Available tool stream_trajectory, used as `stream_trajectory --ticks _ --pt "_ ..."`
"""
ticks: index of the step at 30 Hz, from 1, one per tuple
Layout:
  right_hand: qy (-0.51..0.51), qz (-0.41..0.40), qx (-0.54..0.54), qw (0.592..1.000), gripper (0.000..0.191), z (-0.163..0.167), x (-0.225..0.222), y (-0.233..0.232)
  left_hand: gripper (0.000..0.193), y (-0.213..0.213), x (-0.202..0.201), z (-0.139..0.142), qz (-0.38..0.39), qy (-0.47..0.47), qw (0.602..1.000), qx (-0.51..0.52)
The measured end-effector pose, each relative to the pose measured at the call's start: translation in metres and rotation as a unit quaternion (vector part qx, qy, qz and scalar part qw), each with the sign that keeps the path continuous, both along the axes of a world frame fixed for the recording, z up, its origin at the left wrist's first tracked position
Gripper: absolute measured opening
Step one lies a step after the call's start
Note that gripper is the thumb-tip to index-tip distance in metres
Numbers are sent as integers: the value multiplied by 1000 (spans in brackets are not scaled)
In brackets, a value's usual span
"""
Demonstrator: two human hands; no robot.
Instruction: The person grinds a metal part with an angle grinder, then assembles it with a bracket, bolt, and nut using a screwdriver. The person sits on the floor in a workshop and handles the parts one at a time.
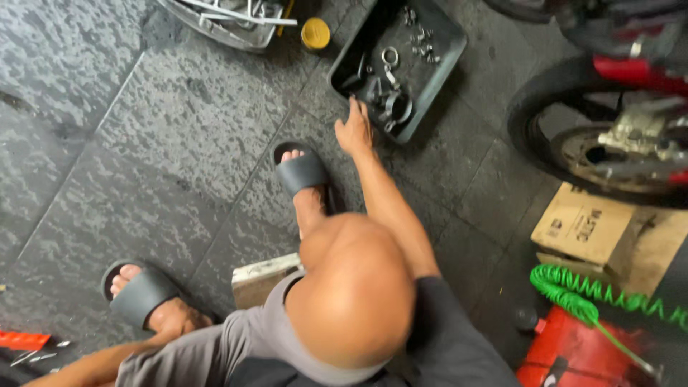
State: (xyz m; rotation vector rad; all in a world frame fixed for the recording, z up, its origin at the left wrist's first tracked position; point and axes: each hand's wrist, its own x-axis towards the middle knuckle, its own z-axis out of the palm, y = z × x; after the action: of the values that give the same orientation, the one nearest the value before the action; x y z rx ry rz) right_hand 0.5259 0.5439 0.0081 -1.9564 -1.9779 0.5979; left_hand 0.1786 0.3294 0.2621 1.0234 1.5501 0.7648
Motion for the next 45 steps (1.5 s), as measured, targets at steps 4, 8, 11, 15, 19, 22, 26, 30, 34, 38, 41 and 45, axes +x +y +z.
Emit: stream_trajectory --ticks 4,8,11,15,19,22,26,30,34,38,41,45 --pt "7 -15 -29 999 54 -19 19 -11 22 73 -1 -24 -12 -11 1000 -19" --pt "25 5 17 1000 45 -42 57 -51 22 149 43 -113 -26 -53 993 -100" --pt "8 -5 -15 1000 35 -50 84 -94 24 150 80 -171 -39 -101 985 -132" --pt "-49 -16 -103 993 18 -47 110 -132 23 133 92 -219 -26 -146 974 -170" --pt "-171 -18 -260 950 19 -49 120 -133 19 114 79 -239 4 -188 960 -207" --pt "-55 -30 -96 993 18 -64 107 -118 21 104 67 -249 -31 -145 967 -205" --pt "-13 -39 -16 999 33 -100 77 -88 21 97 64 -259 -30 -121 965 -230" --pt "-39 -16 -7 999 29 -130 68 -74 25 91 67 -263 -77 -50 970 -224" --pt "-55 5 18 998 22 -141 69 -76 26 84 69 -262 -76 -42 975 -205" --pt "-21 -27 8 999 25 -128 75 -79 28 82 74 -262 -78 -27 971 -225" --pt "56 -40 19 997 27 -104 79 -87 26 83 78 -259 -61 -54 977 -198" --pt "95 -30 44 994 20 -61 82 -104 25 86 95 -253 -78 -46 974 -206"
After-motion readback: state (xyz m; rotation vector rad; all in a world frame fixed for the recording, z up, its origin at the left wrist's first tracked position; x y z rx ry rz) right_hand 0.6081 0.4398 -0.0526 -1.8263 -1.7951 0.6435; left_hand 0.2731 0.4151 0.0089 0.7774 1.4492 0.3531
